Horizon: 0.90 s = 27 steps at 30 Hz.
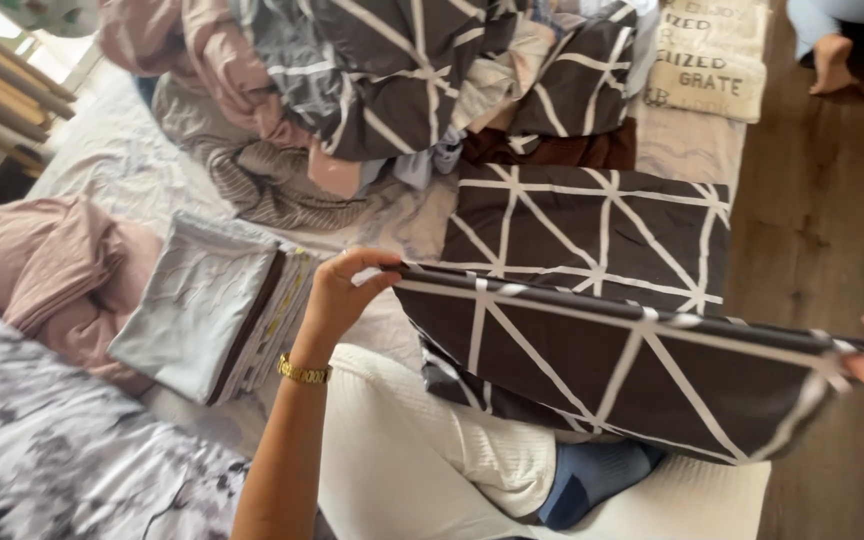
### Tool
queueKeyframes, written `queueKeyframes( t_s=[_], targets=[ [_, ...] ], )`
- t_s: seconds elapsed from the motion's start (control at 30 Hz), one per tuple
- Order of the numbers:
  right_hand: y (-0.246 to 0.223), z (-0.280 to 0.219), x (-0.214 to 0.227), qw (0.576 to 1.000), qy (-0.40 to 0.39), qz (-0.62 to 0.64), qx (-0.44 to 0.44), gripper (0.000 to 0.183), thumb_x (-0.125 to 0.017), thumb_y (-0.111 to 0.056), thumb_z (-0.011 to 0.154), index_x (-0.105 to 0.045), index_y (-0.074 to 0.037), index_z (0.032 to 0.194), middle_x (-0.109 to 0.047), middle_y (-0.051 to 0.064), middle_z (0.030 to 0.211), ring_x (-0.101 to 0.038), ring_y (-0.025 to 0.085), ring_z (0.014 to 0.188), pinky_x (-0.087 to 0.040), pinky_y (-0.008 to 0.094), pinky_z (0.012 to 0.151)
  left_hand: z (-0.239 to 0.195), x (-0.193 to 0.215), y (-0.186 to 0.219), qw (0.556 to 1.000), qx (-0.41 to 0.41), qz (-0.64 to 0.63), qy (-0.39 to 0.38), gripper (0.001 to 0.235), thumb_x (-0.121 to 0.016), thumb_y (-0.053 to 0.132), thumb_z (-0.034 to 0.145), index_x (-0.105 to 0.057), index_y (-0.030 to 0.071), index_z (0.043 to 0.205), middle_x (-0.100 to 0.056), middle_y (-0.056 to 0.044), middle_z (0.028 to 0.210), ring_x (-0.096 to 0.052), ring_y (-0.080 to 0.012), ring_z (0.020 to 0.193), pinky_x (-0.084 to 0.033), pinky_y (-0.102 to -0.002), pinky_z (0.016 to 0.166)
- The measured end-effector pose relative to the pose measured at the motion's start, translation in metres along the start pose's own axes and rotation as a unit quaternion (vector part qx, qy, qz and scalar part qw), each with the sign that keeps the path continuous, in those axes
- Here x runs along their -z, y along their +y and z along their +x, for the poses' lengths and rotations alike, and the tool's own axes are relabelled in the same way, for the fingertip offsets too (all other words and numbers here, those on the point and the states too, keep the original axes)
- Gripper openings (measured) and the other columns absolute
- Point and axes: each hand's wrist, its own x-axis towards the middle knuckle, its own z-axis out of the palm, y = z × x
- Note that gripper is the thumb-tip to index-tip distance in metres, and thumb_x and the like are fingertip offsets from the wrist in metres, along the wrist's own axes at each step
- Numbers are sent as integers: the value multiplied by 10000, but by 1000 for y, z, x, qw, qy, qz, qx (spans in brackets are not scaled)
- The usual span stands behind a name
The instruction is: The person folds a dark fabric with a white geometric pattern into a compact rectangle while sitting on a bed. They smooth the fabric, fold it multiple times, and place the finished item on a stack of similar folded fabrics.
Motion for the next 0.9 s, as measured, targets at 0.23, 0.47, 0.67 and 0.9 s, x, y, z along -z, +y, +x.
queueKeyframes(
  t_s=[0.23, 0.47, 0.67, 0.9],
  targets=[
    [-153, 74, -12, 991, 48, 90, -83, 241, -803, -140, 976, -759, -98, 1208, -705, 13, 1029, -571, 73, 942, -400, 211, 851, 94, -46, -58, 994, 88, 70, 6, 201, -742, 122, 917, -763, 126, 1117, -727, 9, 1007, -684, -112, 906, -562, -241, 853],
    [-105, 193, -80, 978, 71, 144, -131, 115, -712, -138, 1044, -738, -80, 1140, -704, 10, 1030, -619, 103, 891, -491, 246, 784, 159, -100, -128, 974, 223, 11, 25, 109, -624, 196, 993, -688, 131, 1053, -638, 32, 877, -525, -82, 773, -431, -241, 739],
    [-88, 246, -135, 970, 8, 184, -162, 168, -653, -132, 1033, -694, -90, 1191, -653, -21, 1392, -613, 118, 1070, -520, 278, 829, 164, -128, -204, 946, 321, 1, 36, 147, -585, 279, 986, -671, 211, 1084, -683, 10, 1104, -605, -152, 1068, -462, -299, 920],
    [-69, 249, -149, 998, -23, 43, -26, 171, -723, -124, 1022, -746, -33, 1165, -629, 101, 1411, -626, 237, 1119, -479, 331, 1019, 165, -129, -240, 966, 253, -51, -4, 162, -625, 315, 994, -663, 198, 1099, -663, 37, 1114, -574, -117, 1093, -425, -267, 984]
  ],
)
